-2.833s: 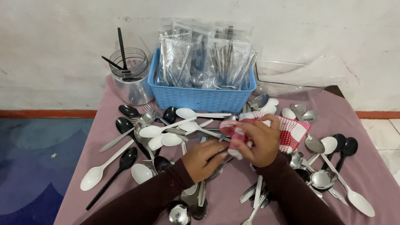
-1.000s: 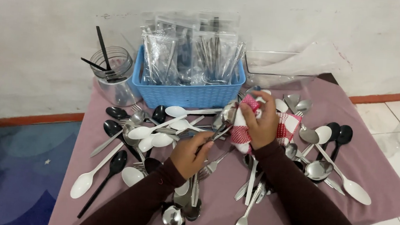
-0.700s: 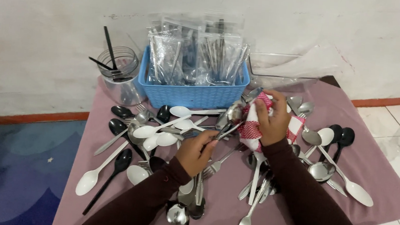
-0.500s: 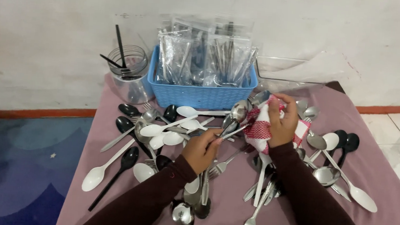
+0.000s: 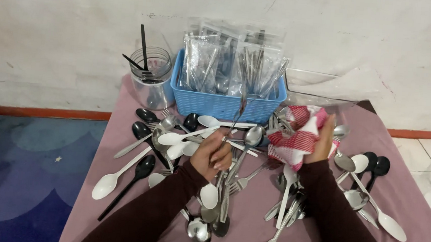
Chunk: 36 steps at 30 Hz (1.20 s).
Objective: Cleaning metal spoons and forks with a cloth and placing them into individual plastic bags.
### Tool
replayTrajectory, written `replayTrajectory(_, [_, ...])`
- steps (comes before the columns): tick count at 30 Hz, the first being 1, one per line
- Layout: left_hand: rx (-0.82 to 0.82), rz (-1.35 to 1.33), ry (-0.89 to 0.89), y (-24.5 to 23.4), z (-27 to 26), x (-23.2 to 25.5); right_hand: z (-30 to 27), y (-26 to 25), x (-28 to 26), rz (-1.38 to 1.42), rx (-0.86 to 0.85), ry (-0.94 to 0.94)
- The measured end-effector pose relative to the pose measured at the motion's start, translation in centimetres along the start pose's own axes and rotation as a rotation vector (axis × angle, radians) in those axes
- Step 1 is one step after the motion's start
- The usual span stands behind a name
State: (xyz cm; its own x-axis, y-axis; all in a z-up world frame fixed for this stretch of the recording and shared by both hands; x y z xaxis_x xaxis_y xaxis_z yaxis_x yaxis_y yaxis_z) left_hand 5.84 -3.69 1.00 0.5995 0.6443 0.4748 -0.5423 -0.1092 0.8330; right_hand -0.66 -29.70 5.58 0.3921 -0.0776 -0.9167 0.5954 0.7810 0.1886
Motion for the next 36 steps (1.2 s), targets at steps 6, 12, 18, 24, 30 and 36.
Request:
replayTrajectory(6, [0.007,0.023,-0.149,-0.1,-0.2,-1.5,0.1,1.3,3.6,0.253,0.166,0.308])
replayTrajectory(12, [0.031,0.347,-0.204,-3.0,-0.7,-4.2,-0.5,2.0,2.5,0.312,0.090,0.238])
replayTrajectory(18, [0.041,0.634,-0.266,-3.1,-1.7,-5.3,-4.5,6.9,0.7,0.048,-0.384,0.068])
replayTrajectory(24, [0.005,0.846,-0.327,1.5,-1.7,-3.4,-6.4,7.9,-2.4,-0.467,-0.465,-0.291])
replayTrajectory(30, [-0.050,0.825,-0.311,2.4,-1.6,-3.2,-2.8,4.8,-2.7,-0.709,-0.186,-0.277])
replayTrajectory(36, [-0.032,0.809,-0.300,0.6,-1.5,-3.8,0.5,0.1,-0.9,-0.561,0.104,-0.404])
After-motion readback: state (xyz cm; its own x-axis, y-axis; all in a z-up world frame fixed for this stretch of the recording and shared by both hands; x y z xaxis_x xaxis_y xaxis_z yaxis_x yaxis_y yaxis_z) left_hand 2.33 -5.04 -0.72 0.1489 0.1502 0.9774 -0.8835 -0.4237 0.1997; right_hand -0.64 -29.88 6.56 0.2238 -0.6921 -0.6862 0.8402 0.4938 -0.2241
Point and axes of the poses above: each hand's wrist, its own z-axis towards the middle knuckle, its own y-axis out of the palm, x = y × z, the point moved 6 cm from there along z, towards the middle knuckle, and after that the axes turned 6 degrees about -z, right-handed, at the moved point
